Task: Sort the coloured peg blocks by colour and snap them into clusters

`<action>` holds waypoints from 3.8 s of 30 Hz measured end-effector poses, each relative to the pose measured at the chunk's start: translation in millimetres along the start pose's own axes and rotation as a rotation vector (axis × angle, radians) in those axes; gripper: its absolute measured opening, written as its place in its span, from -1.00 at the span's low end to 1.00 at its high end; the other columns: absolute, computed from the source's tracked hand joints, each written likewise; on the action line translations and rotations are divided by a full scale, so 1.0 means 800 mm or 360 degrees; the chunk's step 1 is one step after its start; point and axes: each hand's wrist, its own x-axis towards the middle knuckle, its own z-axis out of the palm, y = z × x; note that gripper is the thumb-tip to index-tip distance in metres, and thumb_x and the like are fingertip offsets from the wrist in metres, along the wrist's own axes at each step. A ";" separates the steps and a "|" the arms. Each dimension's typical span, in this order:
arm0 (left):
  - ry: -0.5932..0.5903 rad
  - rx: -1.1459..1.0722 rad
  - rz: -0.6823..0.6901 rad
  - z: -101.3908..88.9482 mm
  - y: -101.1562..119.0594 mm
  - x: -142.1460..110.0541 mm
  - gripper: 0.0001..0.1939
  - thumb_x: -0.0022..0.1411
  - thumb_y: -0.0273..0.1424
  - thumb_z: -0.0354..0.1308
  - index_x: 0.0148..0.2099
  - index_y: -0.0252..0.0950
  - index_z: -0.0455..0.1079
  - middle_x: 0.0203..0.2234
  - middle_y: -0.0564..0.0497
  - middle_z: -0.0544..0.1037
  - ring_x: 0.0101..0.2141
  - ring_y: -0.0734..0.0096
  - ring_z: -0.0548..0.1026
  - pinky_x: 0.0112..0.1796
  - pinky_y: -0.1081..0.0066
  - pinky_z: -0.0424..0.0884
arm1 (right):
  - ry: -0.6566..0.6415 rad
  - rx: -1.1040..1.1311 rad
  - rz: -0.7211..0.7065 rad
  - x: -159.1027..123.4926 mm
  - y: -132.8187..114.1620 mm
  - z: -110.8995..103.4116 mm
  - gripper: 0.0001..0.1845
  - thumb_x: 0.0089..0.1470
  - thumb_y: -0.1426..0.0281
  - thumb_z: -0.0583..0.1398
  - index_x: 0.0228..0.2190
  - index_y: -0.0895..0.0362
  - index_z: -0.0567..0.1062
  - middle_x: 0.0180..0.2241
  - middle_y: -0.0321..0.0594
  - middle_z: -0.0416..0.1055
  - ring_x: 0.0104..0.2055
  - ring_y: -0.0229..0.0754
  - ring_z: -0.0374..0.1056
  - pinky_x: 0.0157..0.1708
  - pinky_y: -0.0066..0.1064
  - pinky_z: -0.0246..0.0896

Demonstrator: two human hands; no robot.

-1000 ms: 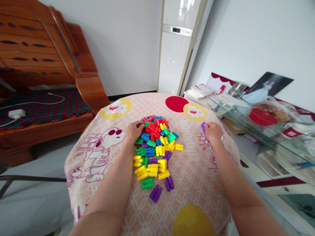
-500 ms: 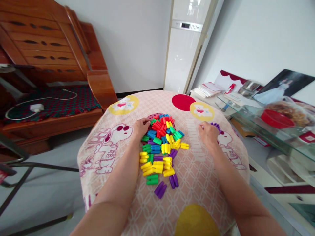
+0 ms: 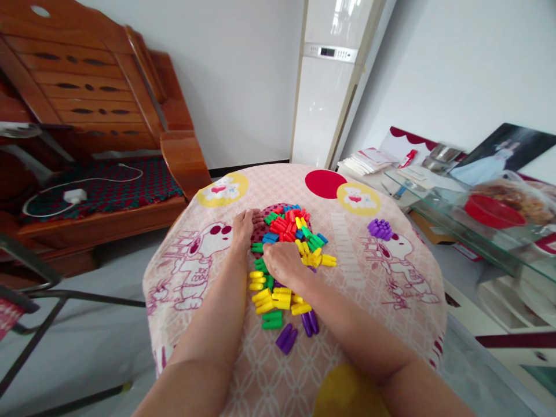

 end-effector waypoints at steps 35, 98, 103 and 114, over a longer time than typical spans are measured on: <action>-0.0045 0.0187 0.0116 0.004 -0.010 0.010 -0.73 0.18 -0.37 0.05 -0.23 -0.40 0.52 -0.39 -0.07 0.60 -0.42 0.38 0.53 -0.35 0.42 0.51 | 0.0764 -0.0102 0.1608 -0.155 0.304 0.004 -0.65 0.14 0.41 0.13 -0.11 0.20 0.64 -0.18 0.05 0.60 -0.16 0.00 0.47 -0.18 -0.32 0.23; -0.0079 0.0275 0.0169 0.003 -0.014 0.011 -0.73 0.18 -0.38 0.08 -0.20 -0.40 0.55 -0.41 -0.07 0.61 -0.44 0.39 0.53 -0.31 0.39 0.51 | 0.0626 0.0908 0.0669 -0.116 0.193 -0.016 -0.84 0.04 0.31 0.22 -0.39 0.16 0.53 -0.47 -0.25 0.53 -0.42 -0.21 0.41 -0.41 -0.47 0.17; -0.0072 0.0357 0.0158 0.001 -0.017 0.015 -0.69 0.19 -0.34 0.08 -0.14 -0.38 0.56 -0.43 -0.06 0.61 -0.44 0.35 0.55 -0.28 0.35 0.51 | 0.1119 0.0532 0.1368 -0.135 0.272 0.002 -0.76 0.03 0.28 0.20 -0.40 0.18 0.59 -0.44 -0.08 0.57 -0.33 -0.05 0.48 -0.33 -0.35 0.27; -0.0077 0.0316 0.0201 0.000 -0.018 0.014 -0.73 0.16 -0.35 0.11 -0.19 -0.38 0.56 -0.43 -0.05 0.60 -0.46 0.38 0.54 -0.34 0.39 0.51 | 0.0826 0.0003 0.1708 -0.137 0.276 0.014 -0.70 0.15 0.30 0.18 -0.26 0.27 0.62 -0.26 0.13 0.59 -0.20 0.07 0.48 -0.20 -0.27 0.23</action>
